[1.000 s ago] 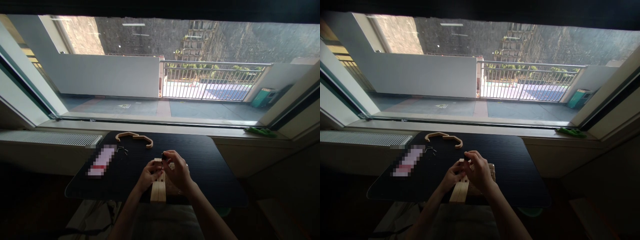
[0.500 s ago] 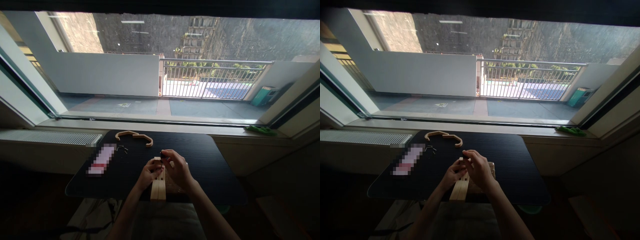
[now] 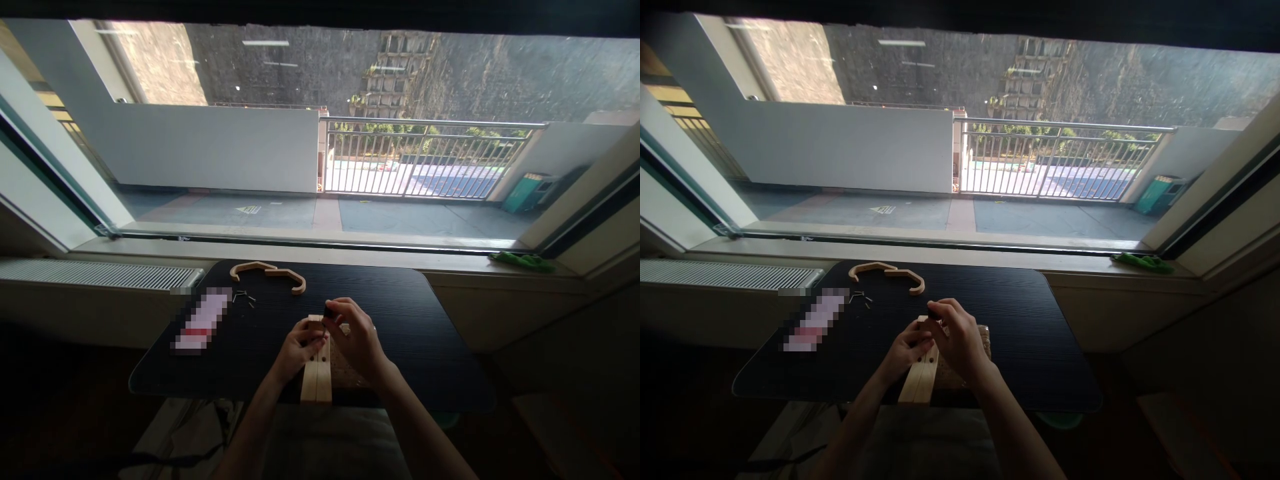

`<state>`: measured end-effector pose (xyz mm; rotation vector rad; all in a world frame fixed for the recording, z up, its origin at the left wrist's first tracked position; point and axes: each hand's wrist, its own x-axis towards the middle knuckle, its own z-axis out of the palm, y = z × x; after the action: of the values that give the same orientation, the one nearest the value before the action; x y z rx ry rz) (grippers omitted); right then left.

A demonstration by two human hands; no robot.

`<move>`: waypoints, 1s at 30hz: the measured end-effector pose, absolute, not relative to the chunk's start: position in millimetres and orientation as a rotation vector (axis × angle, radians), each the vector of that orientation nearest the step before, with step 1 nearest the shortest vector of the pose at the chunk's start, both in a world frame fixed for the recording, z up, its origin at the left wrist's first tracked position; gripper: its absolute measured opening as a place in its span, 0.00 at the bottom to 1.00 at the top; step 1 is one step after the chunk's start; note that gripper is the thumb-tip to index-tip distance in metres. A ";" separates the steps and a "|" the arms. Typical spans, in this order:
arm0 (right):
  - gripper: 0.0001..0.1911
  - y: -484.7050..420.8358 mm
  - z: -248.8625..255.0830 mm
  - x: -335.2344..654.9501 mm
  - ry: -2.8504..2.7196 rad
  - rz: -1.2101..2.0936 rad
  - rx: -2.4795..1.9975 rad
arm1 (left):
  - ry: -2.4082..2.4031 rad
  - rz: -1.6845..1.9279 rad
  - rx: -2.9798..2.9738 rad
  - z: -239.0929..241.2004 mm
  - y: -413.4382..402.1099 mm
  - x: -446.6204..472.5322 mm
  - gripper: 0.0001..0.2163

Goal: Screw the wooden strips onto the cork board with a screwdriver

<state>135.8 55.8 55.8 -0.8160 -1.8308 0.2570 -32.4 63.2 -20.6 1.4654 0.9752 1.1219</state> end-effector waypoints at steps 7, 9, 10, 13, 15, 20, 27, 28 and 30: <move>0.16 52.1 58.7 134.5 -1.859 0.203 -0.825 | 0.961 1.095 1.473 -15.7 62.6 -33.2 0.13; 0.17 50.7 59.4 134.5 -1.862 0.206 -0.825 | 0.966 1.090 1.480 -15.0 62.6 -33.4 0.12; 0.17 50.1 59.6 134.5 -1.861 0.213 -0.825 | 0.967 1.092 1.482 -14.9 62.7 -33.5 0.12; 0.18 49.3 59.4 134.0 -1.861 0.239 -0.825 | 0.983 1.110 1.476 -15.6 63.3 -34.1 0.11; 0.18 49.7 58.2 133.5 -1.860 0.258 -0.818 | 1.002 1.119 1.473 -16.4 63.7 -34.6 0.11; 0.18 51.8 55.8 133.1 -1.849 0.297 -0.807 | 0.989 1.114 1.502 -17.9 64.3 -35.2 0.08; 0.16 51.2 58.1 135.1 -1.860 0.309 -0.802 | 0.981 1.135 1.450 -19.5 63.9 -33.1 0.09; 0.16 51.3 58.2 135.2 -1.860 0.306 -0.801 | 0.984 1.137 1.442 -19.3 63.8 -32.9 0.09; 0.16 51.7 58.0 135.5 -1.860 0.300 -0.806 | 0.994 1.141 1.434 -18.6 63.7 -32.4 0.09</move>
<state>135.5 51.7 58.0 -0.8056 -1.8600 0.2998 -32.4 63.7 -18.6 1.4339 0.9944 1.1409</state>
